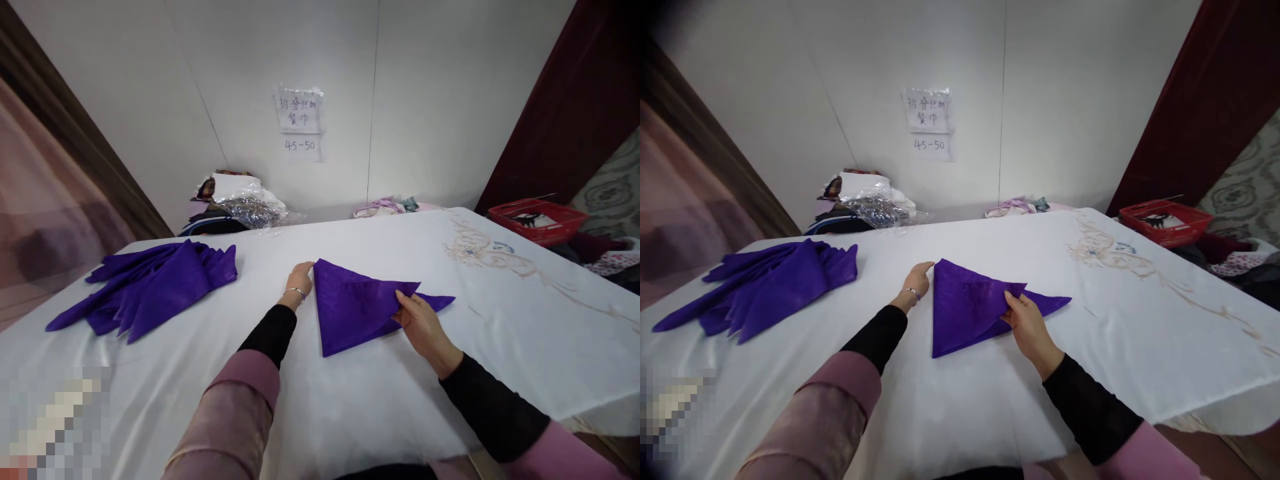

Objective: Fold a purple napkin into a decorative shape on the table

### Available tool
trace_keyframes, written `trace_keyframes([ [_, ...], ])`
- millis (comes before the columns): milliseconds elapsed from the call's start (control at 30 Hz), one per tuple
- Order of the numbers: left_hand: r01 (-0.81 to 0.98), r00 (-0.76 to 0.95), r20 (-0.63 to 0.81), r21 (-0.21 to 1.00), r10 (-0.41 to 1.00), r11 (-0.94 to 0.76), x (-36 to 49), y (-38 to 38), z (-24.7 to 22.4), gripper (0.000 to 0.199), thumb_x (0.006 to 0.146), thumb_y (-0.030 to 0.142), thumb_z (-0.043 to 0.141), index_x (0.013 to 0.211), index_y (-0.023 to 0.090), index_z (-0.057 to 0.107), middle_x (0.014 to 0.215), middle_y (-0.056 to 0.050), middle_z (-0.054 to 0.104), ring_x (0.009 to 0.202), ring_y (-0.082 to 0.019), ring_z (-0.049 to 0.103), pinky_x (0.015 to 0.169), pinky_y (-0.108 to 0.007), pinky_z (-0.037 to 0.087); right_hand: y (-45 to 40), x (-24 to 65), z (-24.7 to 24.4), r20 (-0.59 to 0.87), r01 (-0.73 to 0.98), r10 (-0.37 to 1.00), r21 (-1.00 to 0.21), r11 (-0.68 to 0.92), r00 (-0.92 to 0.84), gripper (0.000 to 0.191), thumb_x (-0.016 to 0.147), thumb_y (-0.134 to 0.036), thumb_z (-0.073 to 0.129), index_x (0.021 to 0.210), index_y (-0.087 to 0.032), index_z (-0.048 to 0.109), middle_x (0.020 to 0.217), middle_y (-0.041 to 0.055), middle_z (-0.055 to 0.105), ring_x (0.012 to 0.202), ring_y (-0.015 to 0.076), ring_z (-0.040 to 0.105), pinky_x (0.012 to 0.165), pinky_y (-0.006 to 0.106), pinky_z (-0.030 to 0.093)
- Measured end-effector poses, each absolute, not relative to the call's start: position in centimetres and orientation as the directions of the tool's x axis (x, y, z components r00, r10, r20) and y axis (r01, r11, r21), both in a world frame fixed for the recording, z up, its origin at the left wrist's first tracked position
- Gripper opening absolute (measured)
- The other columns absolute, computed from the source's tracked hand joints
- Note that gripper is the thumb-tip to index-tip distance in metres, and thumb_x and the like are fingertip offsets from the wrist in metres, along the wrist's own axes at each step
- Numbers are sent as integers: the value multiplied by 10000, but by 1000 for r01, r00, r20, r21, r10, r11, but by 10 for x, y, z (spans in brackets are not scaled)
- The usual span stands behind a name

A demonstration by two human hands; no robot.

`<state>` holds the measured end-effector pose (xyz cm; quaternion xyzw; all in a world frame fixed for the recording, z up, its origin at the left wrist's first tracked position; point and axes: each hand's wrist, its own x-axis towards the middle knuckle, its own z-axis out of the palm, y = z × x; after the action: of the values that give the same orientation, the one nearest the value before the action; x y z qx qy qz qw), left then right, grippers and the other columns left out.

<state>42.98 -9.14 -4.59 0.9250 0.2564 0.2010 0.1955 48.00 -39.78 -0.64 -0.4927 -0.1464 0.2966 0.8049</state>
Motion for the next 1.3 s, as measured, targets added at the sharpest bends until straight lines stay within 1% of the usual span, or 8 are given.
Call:
trace_keyframes([
  [333,358,862,220,375,458,-855,481,-67,-52,439,715,20,491,1073,213,656,1336,-48,524,1288,-216,390,1075,-341,336,-415,498,-12,-103,-300,561,-915,271,821,214,757,-426,670,716,-217,645,795,36,707,798,226,639,662,334,475],
  [433,386,839,231,384,492,-839,486,-65,-55,383,780,93,479,1118,194,627,1345,-68,512,1283,-215,393,1071,-342,334,-422,503,-10,-91,-259,527,-932,254,845,243,743,-430,676,628,-228,606,696,15,678,728,209,626,653,333,468],
  [600,469,767,246,414,592,-780,481,-63,-63,336,827,243,499,1134,151,600,1219,-110,595,1176,-245,494,1002,-365,404,-431,514,-13,-67,-197,445,-947,252,893,468,729,-436,679,422,-233,390,434,-22,488,537,160,525,617,330,458],
  [700,471,746,275,424,606,-773,478,-68,-66,300,845,297,486,1068,156,629,1148,-106,631,1096,-248,549,952,-373,446,-435,519,-14,-100,-234,449,-939,251,888,433,718,-428,691,432,-235,430,414,-31,462,516,157,505,615,333,453],
  [833,398,764,352,402,540,-825,478,-82,-66,305,888,277,403,1074,178,624,1149,-87,633,1107,-224,545,969,-376,440,-438,522,-16,-116,-269,490,-929,253,864,233,719,-433,690,621,-236,616,585,4,619,641,194,583,638,337,458],
  [1033,176,893,354,290,277,-941,483,-102,-68,326,892,259,425,1179,228,575,1346,-19,520,1292,-188,391,1089,-379,314,-439,524,-19,-111,-261,518,-938,226,848,237,735,-456,672,674,-233,618,650,18,656,732,214,608,648,332,461],
  [1133,181,914,313,257,259,-949,489,-95,-67,400,868,136,389,1227,224,543,1345,-25,522,1317,-202,359,1083,-412,314,-440,524,-20,-119,-282,515,-926,251,849,216,745,-420,675,658,-233,610,598,7,626,682,202,592,639,334,462],
  [1300,225,938,215,214,271,-950,500,-69,-57,524,750,14,418,1206,225,568,1254,-33,589,1281,-202,404,1062,-357,344,-440,523,-20,-116,-294,510,-913,282,852,265,760,-369,679,557,-231,581,530,-9,566,569,160,526,644,334,469],
])
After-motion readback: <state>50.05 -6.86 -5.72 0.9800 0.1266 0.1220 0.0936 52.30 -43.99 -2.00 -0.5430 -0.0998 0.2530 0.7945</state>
